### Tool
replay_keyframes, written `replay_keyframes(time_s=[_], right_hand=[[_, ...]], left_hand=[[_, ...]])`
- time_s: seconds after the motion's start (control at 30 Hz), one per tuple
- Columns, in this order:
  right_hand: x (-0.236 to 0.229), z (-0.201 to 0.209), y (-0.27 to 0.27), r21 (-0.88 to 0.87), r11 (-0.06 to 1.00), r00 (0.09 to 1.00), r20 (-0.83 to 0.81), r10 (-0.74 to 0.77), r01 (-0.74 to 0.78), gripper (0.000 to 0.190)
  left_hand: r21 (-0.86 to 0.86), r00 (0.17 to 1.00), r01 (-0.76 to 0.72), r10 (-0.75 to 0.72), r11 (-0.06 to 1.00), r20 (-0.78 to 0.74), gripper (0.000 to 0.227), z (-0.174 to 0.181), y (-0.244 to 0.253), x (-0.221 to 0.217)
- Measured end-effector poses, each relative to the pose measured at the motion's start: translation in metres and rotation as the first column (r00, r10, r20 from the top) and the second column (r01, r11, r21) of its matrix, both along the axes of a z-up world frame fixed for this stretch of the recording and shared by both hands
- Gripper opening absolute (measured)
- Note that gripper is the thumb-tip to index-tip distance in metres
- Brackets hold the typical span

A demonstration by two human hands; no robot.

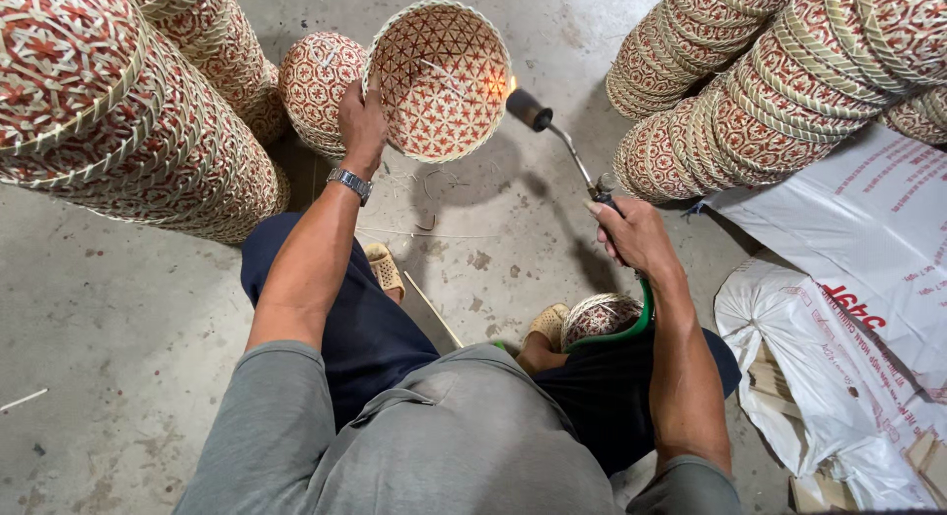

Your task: The person uses a handheld blowtorch to apply heat to the interior and exterior surfaces of woven baskets. They rotate each basket to cover different areas and then place the treated basket onto a stack.

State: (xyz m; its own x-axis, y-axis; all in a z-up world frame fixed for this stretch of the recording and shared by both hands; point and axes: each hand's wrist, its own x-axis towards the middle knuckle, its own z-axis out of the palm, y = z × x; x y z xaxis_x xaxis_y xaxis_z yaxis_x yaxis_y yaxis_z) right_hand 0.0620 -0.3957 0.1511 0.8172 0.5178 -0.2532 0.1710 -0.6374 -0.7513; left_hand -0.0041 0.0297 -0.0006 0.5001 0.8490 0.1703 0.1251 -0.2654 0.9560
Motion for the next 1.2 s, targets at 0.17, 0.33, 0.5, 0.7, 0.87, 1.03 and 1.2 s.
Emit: replay_keyframes(time_s=[0.17,0.33,0.5,0.7,0.87,1.03,1.2], right_hand=[[0.003,-0.003,-0.003,0.053,0.999,0.999,-0.042,0.0,0.002,0.042],[0.004,-0.003,-0.002,0.045,0.998,0.995,-0.086,-0.043,0.047,0.04],[0.005,0.0,0.016,0.058,0.998,0.999,-0.041,-0.014,0.016,0.036],[0.004,-0.01,0.021,0.088,0.992,0.995,-0.035,0.099,-0.095,0.035],[0.012,-0.013,-0.014,-0.05,0.999,0.998,-0.067,-0.006,0.003,0.037],[0.017,-0.014,-0.028,0.031,0.999,0.983,-0.176,0.049,-0.045,0.039],[0.021,-0.016,-0.028,-0.062,0.998,0.983,-0.184,-0.003,-0.009,0.041]], left_hand=[[0.221,0.997,0.03,-0.044,0.975,0.058,0.041,-0.013,0.007,0.001],[0.278,0.99,0.087,-0.052,0.957,-0.133,0.04,0.0,0.0,-0.002],[0.467,0.986,0.14,-0.08,0.873,-0.146,0.032,-0.006,-0.007,0.003],[0.629,0.984,0.163,-0.077,0.76,-0.162,0.017,-0.01,-0.01,0.001],[0.763,0.979,0.175,-0.032,0.622,-0.199,0.02,0.016,-0.011,-0.01],[0.892,0.966,0.255,-0.141,0.374,-0.217,0.037,0.022,-0.014,0.001],[0.962,0.966,0.257,-0.006,0.094,-0.258,0.049,0.042,-0.025,-0.015]])
